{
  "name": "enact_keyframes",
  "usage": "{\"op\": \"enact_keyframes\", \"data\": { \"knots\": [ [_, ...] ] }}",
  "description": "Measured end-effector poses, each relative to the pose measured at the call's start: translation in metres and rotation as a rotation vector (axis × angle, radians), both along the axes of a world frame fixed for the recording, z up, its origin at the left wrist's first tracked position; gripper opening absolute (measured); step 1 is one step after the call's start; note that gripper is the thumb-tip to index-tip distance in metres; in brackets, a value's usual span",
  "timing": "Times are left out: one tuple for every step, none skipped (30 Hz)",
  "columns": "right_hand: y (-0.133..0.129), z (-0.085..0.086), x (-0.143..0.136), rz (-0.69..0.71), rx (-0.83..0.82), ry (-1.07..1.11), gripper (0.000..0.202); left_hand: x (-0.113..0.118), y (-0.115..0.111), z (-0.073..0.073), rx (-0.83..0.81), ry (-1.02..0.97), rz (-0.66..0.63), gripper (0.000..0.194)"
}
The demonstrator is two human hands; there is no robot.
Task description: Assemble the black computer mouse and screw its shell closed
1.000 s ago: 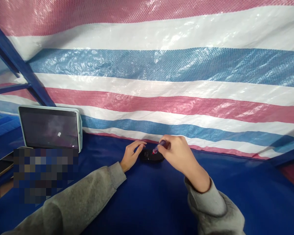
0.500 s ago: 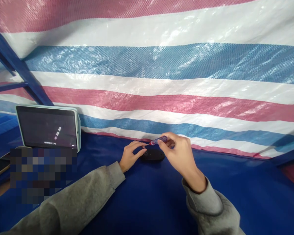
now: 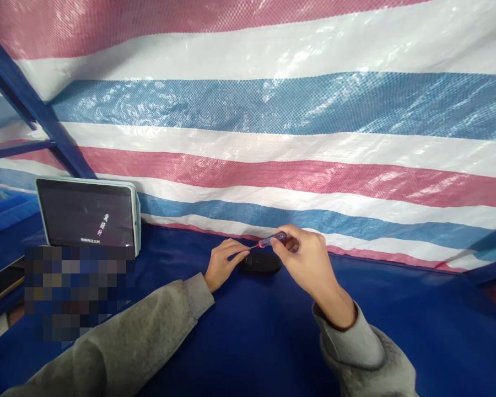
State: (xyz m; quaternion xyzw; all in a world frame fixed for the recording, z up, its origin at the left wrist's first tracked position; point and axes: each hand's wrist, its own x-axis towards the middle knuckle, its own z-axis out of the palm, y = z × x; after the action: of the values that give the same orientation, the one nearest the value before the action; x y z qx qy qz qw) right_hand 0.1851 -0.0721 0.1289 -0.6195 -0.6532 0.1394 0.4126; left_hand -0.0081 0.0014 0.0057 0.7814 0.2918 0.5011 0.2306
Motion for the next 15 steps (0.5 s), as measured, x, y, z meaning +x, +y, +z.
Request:
{"op": "enact_keyframes", "data": {
  "knots": [
    [0.0, 0.001, 0.0, 0.0, -0.007, -0.011, 0.022, 0.0, 0.0, 0.0, 0.022, 0.01, -0.008, 0.026],
    [-0.001, 0.002, -0.001, 0.001, -0.01, -0.027, 0.022, 0.0, -0.001, -0.001, 0.045, 0.022, -0.017, 0.026],
    [-0.002, 0.003, -0.001, 0.004, -0.01, -0.046, 0.021, 0.0, -0.001, -0.001, 0.066, 0.038, -0.024, 0.026],
    [-0.003, 0.005, -0.002, 0.007, -0.008, -0.069, 0.021, 0.0, -0.001, -0.002, 0.082, 0.057, -0.032, 0.026],
    [-0.004, 0.006, -0.003, 0.01, -0.004, -0.094, 0.021, 0.0, -0.002, -0.002, 0.093, 0.077, -0.037, 0.027],
    [-0.004, 0.007, -0.003, 0.012, 0.001, -0.121, 0.021, 0.0, -0.002, -0.003, 0.099, 0.097, -0.042, 0.027],
    [-0.005, 0.008, -0.004, 0.013, 0.007, -0.151, 0.022, 0.0, -0.002, -0.003, 0.103, 0.113, -0.047, 0.028],
    [-0.006, 0.009, -0.004, 0.013, 0.012, -0.181, 0.023, 0.0, -0.002, -0.003, 0.106, 0.126, -0.053, 0.028],
    [-0.006, 0.01, -0.005, 0.012, 0.015, -0.211, 0.025, 0.0, -0.001, -0.003, 0.108, 0.135, -0.059, 0.028],
    [-0.007, 0.011, -0.005, 0.013, 0.016, -0.234, 0.027, 0.0, -0.001, -0.003, 0.112, 0.135, -0.061, 0.028],
    [-0.007, 0.011, -0.005, 0.014, 0.013, -0.247, 0.029, 0.0, -0.001, -0.003, 0.12, 0.13, -0.06, 0.027],
    [-0.007, 0.012, -0.005, 0.018, 0.007, -0.251, 0.03, 0.0, -0.002, -0.003, 0.13, 0.123, -0.057, 0.026],
    [-0.007, 0.011, -0.005, 0.026, -0.002, -0.247, 0.03, 0.0, -0.002, -0.002, 0.141, 0.119, -0.055, 0.024],
    [-0.007, 0.011, -0.005, 0.035, -0.008, -0.237, 0.028, 0.0, -0.002, -0.002, 0.152, 0.118, -0.054, 0.023],
    [-0.007, 0.01, -0.006, 0.042, -0.008, -0.228, 0.027, 0.0, -0.003, -0.001, 0.159, 0.124, -0.055, 0.023]
  ]
}}
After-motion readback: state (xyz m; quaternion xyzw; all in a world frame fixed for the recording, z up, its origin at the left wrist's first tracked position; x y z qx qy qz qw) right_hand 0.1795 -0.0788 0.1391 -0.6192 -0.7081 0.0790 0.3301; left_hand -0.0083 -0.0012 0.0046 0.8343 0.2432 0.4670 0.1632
